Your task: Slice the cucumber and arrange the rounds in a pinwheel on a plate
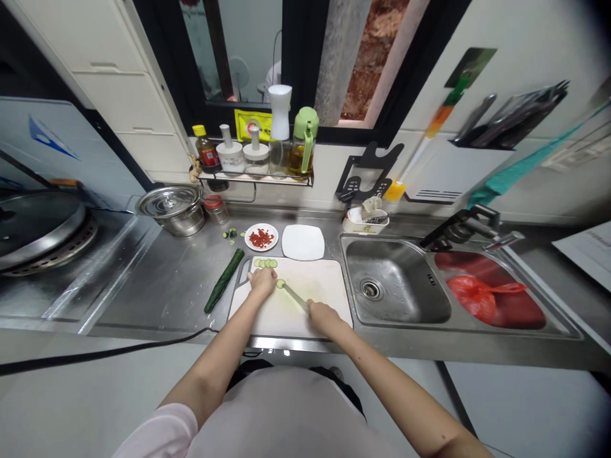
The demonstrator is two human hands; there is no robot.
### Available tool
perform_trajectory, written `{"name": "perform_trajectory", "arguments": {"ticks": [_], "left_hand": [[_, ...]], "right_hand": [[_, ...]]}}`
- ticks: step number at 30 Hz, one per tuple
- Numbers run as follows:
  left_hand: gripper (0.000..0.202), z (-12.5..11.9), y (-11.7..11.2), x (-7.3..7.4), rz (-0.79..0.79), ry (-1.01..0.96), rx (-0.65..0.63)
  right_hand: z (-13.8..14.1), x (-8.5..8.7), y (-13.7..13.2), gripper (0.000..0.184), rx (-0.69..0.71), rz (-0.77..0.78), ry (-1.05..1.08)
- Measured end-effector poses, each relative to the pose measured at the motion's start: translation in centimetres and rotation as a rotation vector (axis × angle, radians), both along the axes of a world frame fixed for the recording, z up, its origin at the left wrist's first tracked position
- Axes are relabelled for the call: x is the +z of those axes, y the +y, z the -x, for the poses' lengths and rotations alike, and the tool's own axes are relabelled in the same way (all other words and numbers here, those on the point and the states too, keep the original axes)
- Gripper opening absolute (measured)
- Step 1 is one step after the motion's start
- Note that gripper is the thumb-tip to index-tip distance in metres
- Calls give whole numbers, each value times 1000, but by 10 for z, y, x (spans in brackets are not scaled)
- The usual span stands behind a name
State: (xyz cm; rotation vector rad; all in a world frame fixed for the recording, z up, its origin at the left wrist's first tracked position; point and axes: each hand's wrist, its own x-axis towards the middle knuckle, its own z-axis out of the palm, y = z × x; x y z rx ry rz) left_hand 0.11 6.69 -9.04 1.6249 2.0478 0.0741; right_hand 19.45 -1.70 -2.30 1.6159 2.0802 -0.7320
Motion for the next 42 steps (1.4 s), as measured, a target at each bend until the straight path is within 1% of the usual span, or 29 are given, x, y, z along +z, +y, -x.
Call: {"name": "perform_trajectory", "arguments": {"ticks": [8, 16, 26, 34, 42], "left_hand": [[14, 0, 0, 1, 2, -9, -2], [15, 2, 1, -3, 1, -14, 13], [15, 2, 1, -7, -13, -17, 26], [16, 1, 0, -4, -5, -15, 14], [15, 1, -2, -6, -24, -18, 21]], "right_hand": [[12, -10, 9, 35, -26, -17, 30], [13, -9, 10, 35, -32, -5, 23], [5, -8, 3, 35, -9, -5, 5], [11, -13, 8, 35, -17, -16, 22], [6, -10, 3, 36, -10, -13, 7]]}}
